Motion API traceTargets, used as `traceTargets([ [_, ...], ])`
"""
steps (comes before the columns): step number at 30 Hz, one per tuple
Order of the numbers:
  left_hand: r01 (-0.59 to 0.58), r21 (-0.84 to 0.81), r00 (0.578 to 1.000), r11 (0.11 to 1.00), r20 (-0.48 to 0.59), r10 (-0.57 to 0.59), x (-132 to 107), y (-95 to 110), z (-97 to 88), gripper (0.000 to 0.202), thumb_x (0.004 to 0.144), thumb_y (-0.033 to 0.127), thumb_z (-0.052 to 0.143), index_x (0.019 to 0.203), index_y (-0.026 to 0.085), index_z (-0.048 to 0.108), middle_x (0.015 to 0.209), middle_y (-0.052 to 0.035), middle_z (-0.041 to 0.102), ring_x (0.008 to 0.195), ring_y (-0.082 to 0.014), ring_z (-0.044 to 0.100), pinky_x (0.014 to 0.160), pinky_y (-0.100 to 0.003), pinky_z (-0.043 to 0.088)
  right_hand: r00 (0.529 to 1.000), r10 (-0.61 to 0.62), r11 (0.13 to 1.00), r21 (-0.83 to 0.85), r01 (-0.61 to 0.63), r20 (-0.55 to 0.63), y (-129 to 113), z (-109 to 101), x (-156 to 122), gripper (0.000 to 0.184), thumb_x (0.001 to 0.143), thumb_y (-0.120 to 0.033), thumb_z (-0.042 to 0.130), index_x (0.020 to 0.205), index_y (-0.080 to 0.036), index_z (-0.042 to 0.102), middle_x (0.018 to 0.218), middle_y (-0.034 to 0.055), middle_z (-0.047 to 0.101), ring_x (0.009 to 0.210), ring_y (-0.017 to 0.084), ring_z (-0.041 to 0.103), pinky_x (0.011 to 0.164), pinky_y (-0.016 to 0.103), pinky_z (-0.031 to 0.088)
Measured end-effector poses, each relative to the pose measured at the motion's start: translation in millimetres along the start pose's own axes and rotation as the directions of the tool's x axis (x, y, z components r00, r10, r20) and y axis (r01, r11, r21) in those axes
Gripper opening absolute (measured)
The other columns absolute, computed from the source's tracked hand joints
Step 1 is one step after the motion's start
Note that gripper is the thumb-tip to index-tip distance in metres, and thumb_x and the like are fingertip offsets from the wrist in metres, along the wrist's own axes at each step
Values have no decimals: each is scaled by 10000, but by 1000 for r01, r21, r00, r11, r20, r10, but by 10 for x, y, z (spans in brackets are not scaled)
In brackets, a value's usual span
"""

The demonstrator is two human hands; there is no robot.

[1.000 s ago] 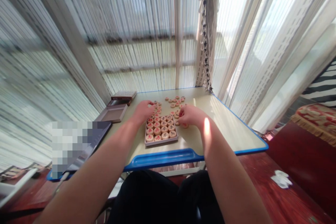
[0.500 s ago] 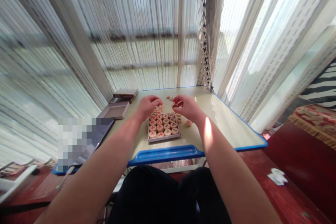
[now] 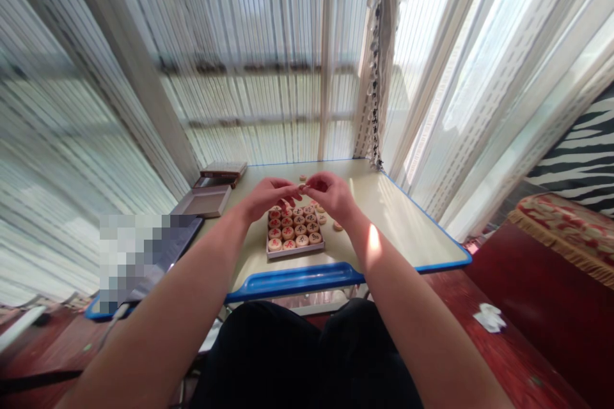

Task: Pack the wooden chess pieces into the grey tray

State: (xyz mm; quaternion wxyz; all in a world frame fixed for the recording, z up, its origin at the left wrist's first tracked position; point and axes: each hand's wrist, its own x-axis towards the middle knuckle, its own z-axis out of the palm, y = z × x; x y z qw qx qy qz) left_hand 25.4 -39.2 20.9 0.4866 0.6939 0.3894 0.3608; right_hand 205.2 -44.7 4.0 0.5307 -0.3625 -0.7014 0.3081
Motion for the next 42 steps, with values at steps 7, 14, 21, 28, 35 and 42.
traceTargets([
  [7, -43, 25, 995, 999, -84, 45, 52, -17, 25, 227, 714, 322, 559, 737, 113, 644, 674, -67, 633, 592, -97, 543, 514, -212, 403, 997, -42, 999, 3, 42, 60, -64, 58, -33, 302, 659, -325, 654, 888, -158, 549, 818, 44, 614, 731, 144, 602, 633, 290, 511],
  [14, -17, 105, 995, 994, -101, 28, 57, -13, 30, 195, 692, 278, 527, 652, 114, 625, 568, -29, 589, 508, -75, 495, 476, -200, 367, 978, -139, 939, -291, 181, 156, -76, 53, -40, 257, 706, -314, 594, 912, -160, 607, 896, 57, 587, 657, 103, 560, 622, 271, 490],
  [21, -2, 579, 944, 816, -269, 193, 77, -110, -12, 455, 795, 454, 374, 521, 158, 585, 471, -23, 530, 517, -122, 507, 538, -250, 365, 975, -94, 883, -436, 176, 202, -140, -8, -48, 240, 698, -350, 592, 865, -176, 598, 837, 34, 594, 674, 120, 526, 649, 281, 448],
  [28, 52, 804, 912, 593, -279, 299, 99, -205, -81, 611, 856, 497, 210, 528, 164, 603, 522, -47, 569, 573, -153, 540, 629, -274, 355, 908, -176, 838, -426, 340, 380, -504, 147, -370, 192, 682, -329, 629, 843, -225, 627, 926, 33, 581, 959, 200, 502, 903, 370, 350],
  [35, 81, 828, 874, 555, -327, 360, 9, -102, -35, 496, 886, 377, 210, 784, 130, 628, 739, -76, 627, 752, -175, 559, 742, -287, 370, 964, -232, 827, -494, 267, 132, -452, 347, -822, 166, 681, -294, 612, 836, -236, 625, 1009, 46, 544, 1032, 243, 445, 949, 414, 294],
  [42, 137, 779, 950, 612, -279, 143, -763, -244, 23, 423, 856, 343, 311, 1166, 108, 477, 1100, -129, 573, 1012, -213, 519, 889, -301, 364, 961, -224, 769, -576, 276, 160, -298, 393, -818, 182, 682, -285, 592, 836, -225, 667, 985, 52, 574, 984, 247, 454, 942, 407, 288],
])
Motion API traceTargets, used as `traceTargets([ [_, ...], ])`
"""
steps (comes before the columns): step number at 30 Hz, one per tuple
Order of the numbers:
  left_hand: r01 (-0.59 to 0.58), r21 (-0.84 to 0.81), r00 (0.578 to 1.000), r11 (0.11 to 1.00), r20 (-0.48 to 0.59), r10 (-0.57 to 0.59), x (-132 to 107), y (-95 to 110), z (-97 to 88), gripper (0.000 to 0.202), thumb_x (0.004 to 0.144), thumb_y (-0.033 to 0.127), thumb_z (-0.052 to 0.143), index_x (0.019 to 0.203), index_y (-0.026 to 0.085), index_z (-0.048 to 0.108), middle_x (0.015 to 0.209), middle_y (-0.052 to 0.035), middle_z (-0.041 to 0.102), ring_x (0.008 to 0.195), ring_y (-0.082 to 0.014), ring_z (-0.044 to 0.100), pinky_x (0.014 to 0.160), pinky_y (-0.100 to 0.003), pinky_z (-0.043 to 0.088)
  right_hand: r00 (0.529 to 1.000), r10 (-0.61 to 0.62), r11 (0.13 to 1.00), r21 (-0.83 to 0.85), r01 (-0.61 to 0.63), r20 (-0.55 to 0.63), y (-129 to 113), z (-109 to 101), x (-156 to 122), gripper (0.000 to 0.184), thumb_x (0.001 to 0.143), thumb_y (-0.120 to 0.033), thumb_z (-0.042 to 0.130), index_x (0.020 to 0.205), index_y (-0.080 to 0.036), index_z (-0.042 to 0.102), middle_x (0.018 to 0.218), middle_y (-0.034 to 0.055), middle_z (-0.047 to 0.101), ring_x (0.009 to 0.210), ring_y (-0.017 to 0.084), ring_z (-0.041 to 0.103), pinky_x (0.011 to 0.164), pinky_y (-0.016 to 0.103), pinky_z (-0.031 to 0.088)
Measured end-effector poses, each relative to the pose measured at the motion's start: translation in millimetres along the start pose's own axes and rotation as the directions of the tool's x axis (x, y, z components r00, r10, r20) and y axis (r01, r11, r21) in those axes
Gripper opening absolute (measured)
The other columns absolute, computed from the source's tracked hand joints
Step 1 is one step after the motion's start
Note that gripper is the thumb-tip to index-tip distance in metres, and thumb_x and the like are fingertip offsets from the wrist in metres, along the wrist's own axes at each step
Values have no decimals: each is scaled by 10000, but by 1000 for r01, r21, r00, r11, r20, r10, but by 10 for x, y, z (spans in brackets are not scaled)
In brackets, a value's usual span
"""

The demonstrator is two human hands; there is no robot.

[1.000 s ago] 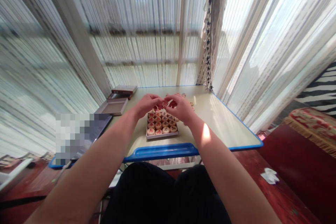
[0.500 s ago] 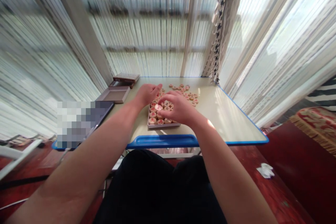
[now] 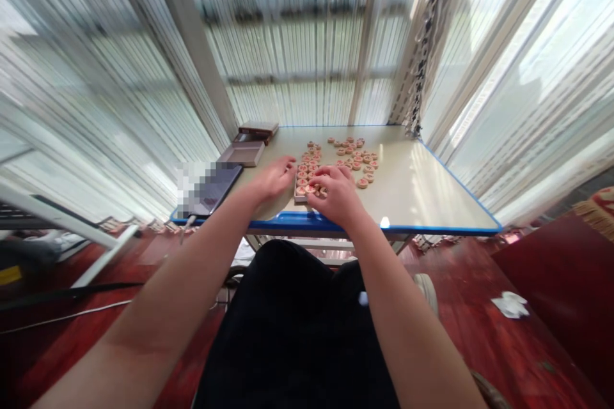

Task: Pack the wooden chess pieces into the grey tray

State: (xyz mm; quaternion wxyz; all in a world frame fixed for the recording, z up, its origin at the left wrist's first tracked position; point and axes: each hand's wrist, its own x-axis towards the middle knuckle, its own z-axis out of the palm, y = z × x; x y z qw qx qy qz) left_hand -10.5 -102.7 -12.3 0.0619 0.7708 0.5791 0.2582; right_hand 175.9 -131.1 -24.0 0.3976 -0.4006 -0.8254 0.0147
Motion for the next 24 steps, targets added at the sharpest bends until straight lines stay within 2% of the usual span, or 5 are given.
traceTargets([
  [3, -10, 2, 1000, 1000, 3, 10, -329, -99, 7, 461, 854, 329, 327, 1243, 96, 409, 1280, -149, 443, 1185, -222, 390, 1008, -311, 261, 1000, 8, 999, -43, -8, -1, 6, 25, 0, 203, 685, -301, 589, 845, -211, 675, 996, 59, 568, 991, 247, 442, 943, 397, 287],
  [5, 13, 19, 1000, 1000, 2, -13, -426, -115, 22, 428, 852, 312, 331, 1211, 114, 451, 1254, -134, 475, 1166, -220, 412, 1007, -317, 271, 999, 41, 997, -64, -41, -1, 6, 35, -4, 228, 689, -312, 583, 868, -206, 675, 1000, 68, 562, 996, 250, 439, 938, 403, 288],
  [12, -32, 88, 998, 996, -56, 37, -373, -64, 43, 355, 852, 264, 306, 977, 121, 606, 1019, -149, 597, 1006, -223, 514, 937, -332, 348, 996, 86, 994, -68, -83, 36, 19, 28, -16, 228, 674, -335, 587, 849, -235, 692, 980, 59, 553, 983, 224, 452, 958, 394, 255],
  [18, -104, 85, 994, 991, -21, 107, -367, -169, 27, 341, 845, 265, 317, 979, 145, 607, 1034, -98, 606, 1002, -192, 516, 927, -293, 358, 989, 150, 988, -39, -149, 16, 33, 22, -45, 228, 650, -351, 614, 837, -250, 697, 985, 43, 554, 1004, 231, 424, 950, 382, 265],
  [24, -97, 69, 994, 993, -37, 99, -354, -221, 62, 306, 803, 257, 388, 992, 147, 602, 1036, -81, 603, 1001, -192, 512, 929, -293, 362, 979, 204, 979, 2, -204, 3, 47, 32, -33, 230, 650, -360, 632, 844, -259, 703, 973, 47, 564, 989, 229, 436, 950, 380, 268],
])
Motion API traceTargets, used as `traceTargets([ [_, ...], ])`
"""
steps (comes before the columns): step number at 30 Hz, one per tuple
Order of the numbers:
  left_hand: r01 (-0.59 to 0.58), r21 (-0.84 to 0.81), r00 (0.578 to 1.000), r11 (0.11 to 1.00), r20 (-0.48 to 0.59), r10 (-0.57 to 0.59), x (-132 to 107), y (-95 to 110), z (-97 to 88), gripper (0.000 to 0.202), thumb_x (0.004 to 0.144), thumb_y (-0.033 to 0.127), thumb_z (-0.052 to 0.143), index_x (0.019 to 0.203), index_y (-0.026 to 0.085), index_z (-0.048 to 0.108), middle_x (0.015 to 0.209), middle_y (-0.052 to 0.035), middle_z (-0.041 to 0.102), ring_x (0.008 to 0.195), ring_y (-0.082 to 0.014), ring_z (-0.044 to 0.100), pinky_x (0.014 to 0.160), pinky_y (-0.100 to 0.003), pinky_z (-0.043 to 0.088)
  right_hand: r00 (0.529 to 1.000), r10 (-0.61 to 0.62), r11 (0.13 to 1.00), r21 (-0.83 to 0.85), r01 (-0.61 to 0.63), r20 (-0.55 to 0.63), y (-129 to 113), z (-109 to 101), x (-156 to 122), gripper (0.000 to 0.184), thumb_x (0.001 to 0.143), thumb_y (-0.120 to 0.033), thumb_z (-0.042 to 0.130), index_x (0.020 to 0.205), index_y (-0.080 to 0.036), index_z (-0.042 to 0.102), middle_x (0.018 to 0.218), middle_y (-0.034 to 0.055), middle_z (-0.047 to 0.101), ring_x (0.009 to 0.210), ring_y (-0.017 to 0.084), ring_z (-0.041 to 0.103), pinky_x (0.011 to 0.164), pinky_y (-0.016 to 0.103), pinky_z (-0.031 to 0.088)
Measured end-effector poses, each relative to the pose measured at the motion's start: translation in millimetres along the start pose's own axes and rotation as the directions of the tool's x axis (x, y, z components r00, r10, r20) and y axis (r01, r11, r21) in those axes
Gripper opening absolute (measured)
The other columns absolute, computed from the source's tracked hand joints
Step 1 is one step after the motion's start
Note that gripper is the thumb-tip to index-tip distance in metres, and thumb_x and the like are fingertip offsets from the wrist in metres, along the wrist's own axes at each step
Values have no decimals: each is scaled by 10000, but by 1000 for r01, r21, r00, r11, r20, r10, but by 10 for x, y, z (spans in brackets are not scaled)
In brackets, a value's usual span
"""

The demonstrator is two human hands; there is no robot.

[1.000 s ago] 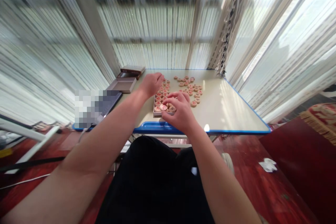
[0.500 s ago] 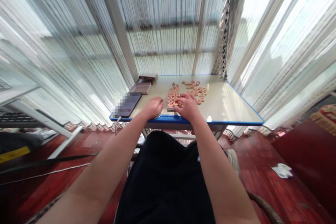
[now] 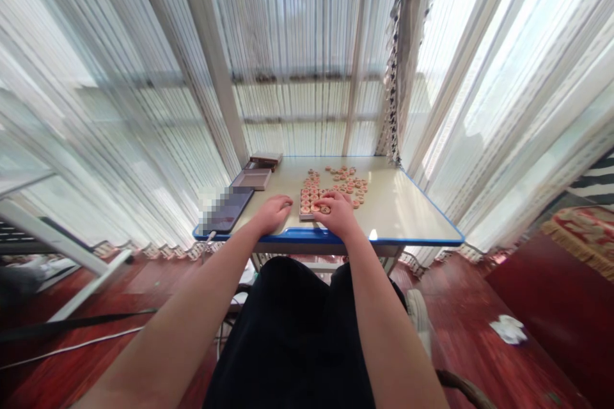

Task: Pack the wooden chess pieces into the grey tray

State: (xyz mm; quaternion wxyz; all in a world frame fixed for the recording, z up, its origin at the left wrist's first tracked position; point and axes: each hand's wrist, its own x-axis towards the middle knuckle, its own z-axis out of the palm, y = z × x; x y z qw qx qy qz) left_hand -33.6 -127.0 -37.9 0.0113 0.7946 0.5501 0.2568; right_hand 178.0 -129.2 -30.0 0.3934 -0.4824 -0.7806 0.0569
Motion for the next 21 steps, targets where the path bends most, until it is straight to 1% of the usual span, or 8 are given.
traceTargets([
  [8, 25, -70, 999, 997, -22, -26, -13, -21, -22, 273, 774, 275, 434, 935, 167, 627, 1018, -64, 619, 978, -191, 533, 917, -281, 376, 999, 47, 998, 31, -48, 22, -5, -16, 15, 241, 636, -371, 652, 847, -265, 704, 961, 42, 565, 985, 224, 451, 958, 381, 257],
  [13, 66, -118, 996, 991, -53, -72, 5, -31, -30, 267, 774, 293, 431, 883, 174, 644, 956, -58, 644, 922, -191, 557, 873, -281, 400, 996, 79, 996, 27, -80, 40, -6, -27, 16, 266, 633, -402, 647, 853, -263, 703, 951, 47, 552, 980, 242, 434, 932, 390, 284],
  [17, 99, -134, 992, 986, -63, -108, 9, -39, -26, 278, 770, 305, 431, 879, 172, 650, 951, -62, 650, 911, -195, 561, 859, -280, 404, 996, 73, 997, 28, -74, 51, -7, -32, 12, 264, 632, -413, 649, 839, -259, 705, 959, 49, 541, 979, 244, 426, 929, 391, 285],
  [21, 100, -130, 993, 986, -53, -107, -1, -28, -38, 265, 763, 303, 439, 870, 181, 649, 955, -54, 650, 905, -189, 561, 857, -273, 402, 997, 65, 997, 24, -67, 44, -1, -25, 10, 261, 628, -417, 655, 830, -260, 707, 944, 48, 540, 963, 239, 426, 923, 387, 288],
])
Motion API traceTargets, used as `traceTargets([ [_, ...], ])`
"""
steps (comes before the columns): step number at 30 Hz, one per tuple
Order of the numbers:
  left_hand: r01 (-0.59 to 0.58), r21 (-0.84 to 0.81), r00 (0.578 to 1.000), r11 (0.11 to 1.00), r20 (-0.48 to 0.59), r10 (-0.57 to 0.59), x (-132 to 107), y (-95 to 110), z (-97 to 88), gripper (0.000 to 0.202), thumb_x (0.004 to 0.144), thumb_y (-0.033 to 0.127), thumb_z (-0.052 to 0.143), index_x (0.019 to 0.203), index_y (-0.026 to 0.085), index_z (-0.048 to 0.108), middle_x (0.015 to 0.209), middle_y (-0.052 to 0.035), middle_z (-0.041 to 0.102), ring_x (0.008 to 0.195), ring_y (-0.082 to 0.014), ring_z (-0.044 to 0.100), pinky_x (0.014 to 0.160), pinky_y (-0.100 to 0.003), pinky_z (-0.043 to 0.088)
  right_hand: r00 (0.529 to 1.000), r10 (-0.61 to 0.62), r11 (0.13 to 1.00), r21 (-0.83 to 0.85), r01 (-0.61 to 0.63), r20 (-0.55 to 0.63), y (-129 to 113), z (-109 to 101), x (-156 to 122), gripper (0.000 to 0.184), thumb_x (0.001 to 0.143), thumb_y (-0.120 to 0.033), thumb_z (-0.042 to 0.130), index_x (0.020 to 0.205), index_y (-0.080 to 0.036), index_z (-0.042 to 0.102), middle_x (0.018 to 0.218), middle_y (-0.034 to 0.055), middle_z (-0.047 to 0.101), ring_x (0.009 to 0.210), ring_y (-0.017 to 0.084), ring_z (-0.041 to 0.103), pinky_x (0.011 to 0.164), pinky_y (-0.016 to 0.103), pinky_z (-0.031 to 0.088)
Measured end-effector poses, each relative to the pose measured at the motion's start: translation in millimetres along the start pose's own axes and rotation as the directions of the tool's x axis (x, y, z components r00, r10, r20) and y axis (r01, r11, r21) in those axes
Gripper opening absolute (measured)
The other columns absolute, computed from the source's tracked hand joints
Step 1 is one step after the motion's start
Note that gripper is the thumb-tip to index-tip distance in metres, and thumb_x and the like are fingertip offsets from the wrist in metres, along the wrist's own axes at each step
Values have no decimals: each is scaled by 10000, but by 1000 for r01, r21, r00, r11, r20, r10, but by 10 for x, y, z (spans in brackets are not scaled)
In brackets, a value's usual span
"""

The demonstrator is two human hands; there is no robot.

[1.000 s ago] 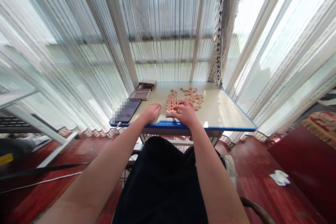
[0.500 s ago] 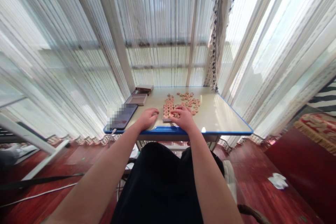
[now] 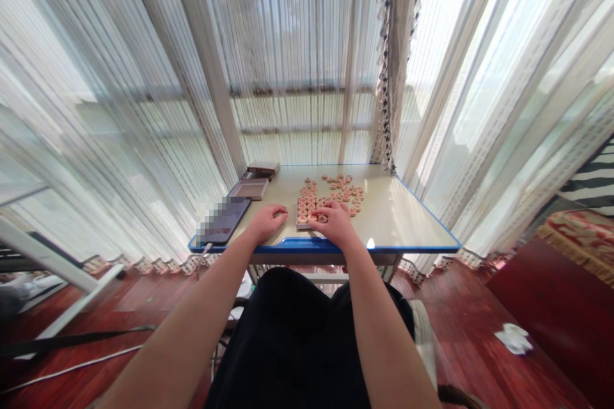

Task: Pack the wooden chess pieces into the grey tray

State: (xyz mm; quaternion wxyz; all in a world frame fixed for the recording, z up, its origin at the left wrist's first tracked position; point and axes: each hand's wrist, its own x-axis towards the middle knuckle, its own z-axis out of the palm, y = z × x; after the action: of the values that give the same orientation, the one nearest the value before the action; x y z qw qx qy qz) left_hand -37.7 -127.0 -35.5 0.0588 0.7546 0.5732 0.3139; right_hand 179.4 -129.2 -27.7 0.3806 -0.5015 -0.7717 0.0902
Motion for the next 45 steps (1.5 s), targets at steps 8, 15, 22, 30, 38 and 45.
traceTargets([
  [8, 2, 11, 1000, 1000, -12, -2, -5, 18, -11, 260, 765, 294, 442, 870, 181, 651, 959, -57, 652, 914, -190, 561, 868, -272, 397, 1000, -23, 1000, -15, 23, -14, -7, 7, -11, 270, 629, -424, 654, 825, -246, 706, 955, 53, 547, 954, 239, 435, 924, 388, 284],
  [15, 26, 2, 1000, 1000, -15, -26, -6, 27, -14, 270, 771, 304, 442, 873, 178, 658, 956, -59, 655, 909, -193, 564, 859, -274, 402, 997, -48, 999, -2, 48, -55, -5, 1, -15, 195, 690, -372, 596, 787, -237, 699, 918, 53, 567, 950, 226, 455, 921, 382, 277],
  [22, 50, -3, 999, 999, -5, -50, -12, 39, -37, 284, 772, 308, 440, 895, 169, 655, 960, -59, 653, 906, -191, 563, 853, -270, 405, 996, -89, 996, 8, 89, -28, 10, 14, -1, 171, 720, -313, 551, 745, -236, 701, 897, 38, 586, 895, 188, 499, 923, 371, 255],
  [30, 68, -9, 998, 998, 7, -68, -17, 48, -42, 282, 769, 309, 444, 898, 172, 654, 971, -56, 652, 914, -192, 561, 858, -273, 410, 997, -11, 999, 42, 15, -79, 38, 23, 17, 180, 705, -297, 526, 726, -220, 687, 884, 40, 592, 923, 207, 477, 935, 381, 254],
  [38, 35, -7, 999, 999, 16, -34, -23, 58, -60, 302, 769, 315, 434, 909, 163, 653, 966, -60, 651, 912, -194, 561, 858, -276, 409, 940, 225, 968, 165, -187, -256, 197, 43, 78, 253, 689, -211, 442, 824, -162, 650, 914, 82, 562, 922, 210, 490, 877, 347, 353],
  [45, -29, -19, 998, 999, 61, 30, -23, 34, -54, 292, 784, 304, 428, 945, 197, 648, 1024, -41, 628, 973, -178, 537, 912, -262, 378, 916, 331, 932, 233, -279, -227, 277, 66, 90, 313, 703, -255, 410, 901, -133, 619, 913, 95, 602, 862, 208, 531, 801, 330, 399],
])
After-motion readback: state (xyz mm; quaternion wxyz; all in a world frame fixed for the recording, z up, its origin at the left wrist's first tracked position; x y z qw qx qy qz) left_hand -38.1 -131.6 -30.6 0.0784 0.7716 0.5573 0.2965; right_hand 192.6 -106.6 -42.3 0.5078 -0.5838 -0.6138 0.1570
